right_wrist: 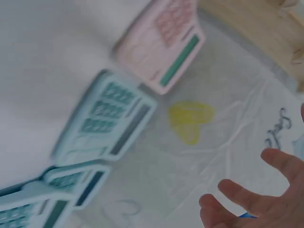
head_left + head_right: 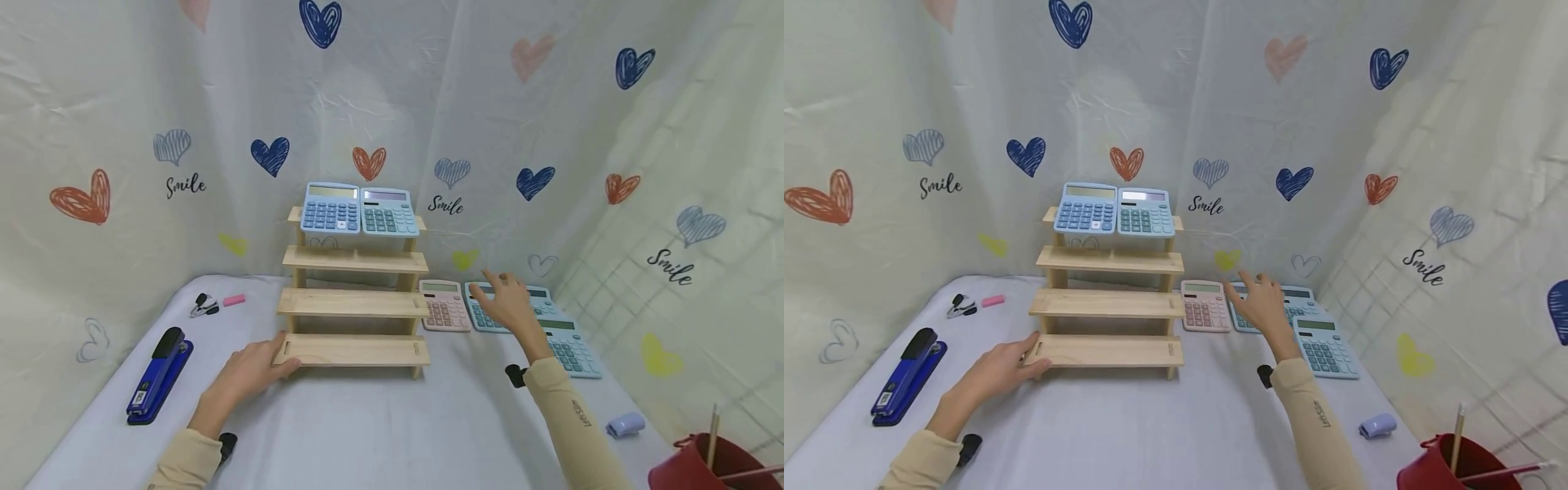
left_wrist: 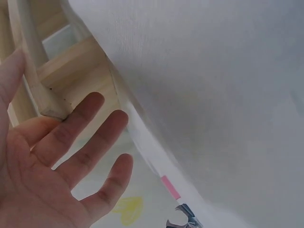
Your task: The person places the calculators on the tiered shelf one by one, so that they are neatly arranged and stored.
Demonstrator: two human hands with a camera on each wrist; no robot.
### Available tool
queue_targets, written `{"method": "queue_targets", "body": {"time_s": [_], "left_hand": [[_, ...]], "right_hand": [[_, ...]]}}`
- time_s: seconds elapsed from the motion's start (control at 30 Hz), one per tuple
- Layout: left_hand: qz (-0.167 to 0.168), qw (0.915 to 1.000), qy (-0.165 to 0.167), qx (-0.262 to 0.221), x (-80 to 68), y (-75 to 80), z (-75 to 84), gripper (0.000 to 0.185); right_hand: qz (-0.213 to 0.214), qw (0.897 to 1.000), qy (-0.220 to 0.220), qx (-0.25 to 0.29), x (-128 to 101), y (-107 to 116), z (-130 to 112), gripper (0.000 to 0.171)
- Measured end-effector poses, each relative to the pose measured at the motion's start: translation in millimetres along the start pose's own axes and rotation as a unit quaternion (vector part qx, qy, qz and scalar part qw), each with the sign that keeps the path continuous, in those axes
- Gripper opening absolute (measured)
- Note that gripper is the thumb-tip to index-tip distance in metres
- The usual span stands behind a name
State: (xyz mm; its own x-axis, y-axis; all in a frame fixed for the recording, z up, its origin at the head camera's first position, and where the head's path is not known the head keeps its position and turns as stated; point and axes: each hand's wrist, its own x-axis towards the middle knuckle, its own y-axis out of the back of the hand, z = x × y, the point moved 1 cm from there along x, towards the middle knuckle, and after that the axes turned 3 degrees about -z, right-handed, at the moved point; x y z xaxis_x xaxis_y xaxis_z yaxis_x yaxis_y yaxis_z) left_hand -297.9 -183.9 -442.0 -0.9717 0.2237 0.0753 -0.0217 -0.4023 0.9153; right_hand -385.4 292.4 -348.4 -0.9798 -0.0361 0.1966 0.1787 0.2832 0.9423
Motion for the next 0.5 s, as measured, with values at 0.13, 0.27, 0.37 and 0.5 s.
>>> {"method": "queue_targets", "body": {"time_s": [0.13,0.27,0.37,0.5], "left_hand": [[-0.004,1.0000,-0.003,-0.004,1.4,-0.3,1.9,0.081],[0.000,1.0000,-0.005,0.000,2.4,0.3,2.4,0.081],[-0.001,1.0000,-0.005,-0.001,2.2,0.8,1.6,0.080],[-0.004,1.0000,0.000,-0.002,0.6,0.3,0.3,0.080]], "right_hand": [[-0.029,0.999,-0.008,-0.039,-20.4,-6.4,39.6,0.078],[-0.069,0.995,-0.038,-0.054,-35.5,-9.4,77.2,0.080],[-0.098,0.992,-0.063,-0.057,-44.6,-8.5,100.0,0.082],[-0.125,0.986,-0.094,-0.059,-51.8,-8.9,122.6,0.084]]}}
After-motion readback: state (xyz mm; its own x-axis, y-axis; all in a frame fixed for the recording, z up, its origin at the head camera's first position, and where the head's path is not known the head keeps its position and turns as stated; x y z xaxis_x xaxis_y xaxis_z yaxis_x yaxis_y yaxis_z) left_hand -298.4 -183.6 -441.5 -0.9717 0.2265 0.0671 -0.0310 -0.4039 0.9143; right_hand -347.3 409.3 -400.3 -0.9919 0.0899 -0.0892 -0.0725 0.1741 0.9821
